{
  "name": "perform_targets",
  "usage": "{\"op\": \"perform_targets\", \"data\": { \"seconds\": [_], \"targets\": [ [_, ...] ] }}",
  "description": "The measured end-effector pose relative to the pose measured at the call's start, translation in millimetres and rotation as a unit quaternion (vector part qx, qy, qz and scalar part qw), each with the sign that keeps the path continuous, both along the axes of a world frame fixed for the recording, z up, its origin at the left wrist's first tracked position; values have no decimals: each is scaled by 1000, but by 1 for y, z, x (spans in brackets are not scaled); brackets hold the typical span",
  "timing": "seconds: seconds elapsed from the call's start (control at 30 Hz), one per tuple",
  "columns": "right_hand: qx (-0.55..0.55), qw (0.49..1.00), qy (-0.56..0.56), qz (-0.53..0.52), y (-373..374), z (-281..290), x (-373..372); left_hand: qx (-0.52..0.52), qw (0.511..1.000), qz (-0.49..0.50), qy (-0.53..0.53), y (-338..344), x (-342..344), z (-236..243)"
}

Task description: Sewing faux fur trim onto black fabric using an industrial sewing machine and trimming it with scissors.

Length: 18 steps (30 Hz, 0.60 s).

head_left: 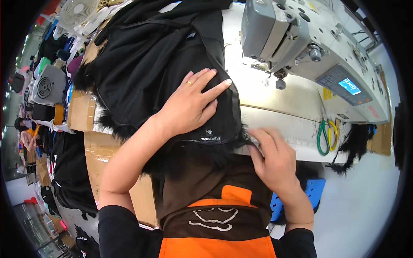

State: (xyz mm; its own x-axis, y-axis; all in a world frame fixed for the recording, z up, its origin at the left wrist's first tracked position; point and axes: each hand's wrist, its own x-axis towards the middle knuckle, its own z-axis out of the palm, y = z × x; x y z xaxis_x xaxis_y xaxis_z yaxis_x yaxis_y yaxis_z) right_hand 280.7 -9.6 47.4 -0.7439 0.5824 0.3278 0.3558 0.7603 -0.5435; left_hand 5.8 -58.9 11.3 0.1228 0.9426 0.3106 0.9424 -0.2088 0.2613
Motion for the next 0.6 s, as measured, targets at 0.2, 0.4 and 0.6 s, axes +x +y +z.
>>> {"op": "perform_targets", "data": {
  "seconds": [0.2,0.4,0.6],
  "targets": [
    [160,975,-29,153,50,-20,-25,-47,998,29,21,20,3,13],
    [157,968,-28,192,81,-29,-32,-59,985,159,38,50,17,-6],
    [165,972,-56,157,99,-43,-35,-52,994,88,36,90,-10,-16]
  ]
}}
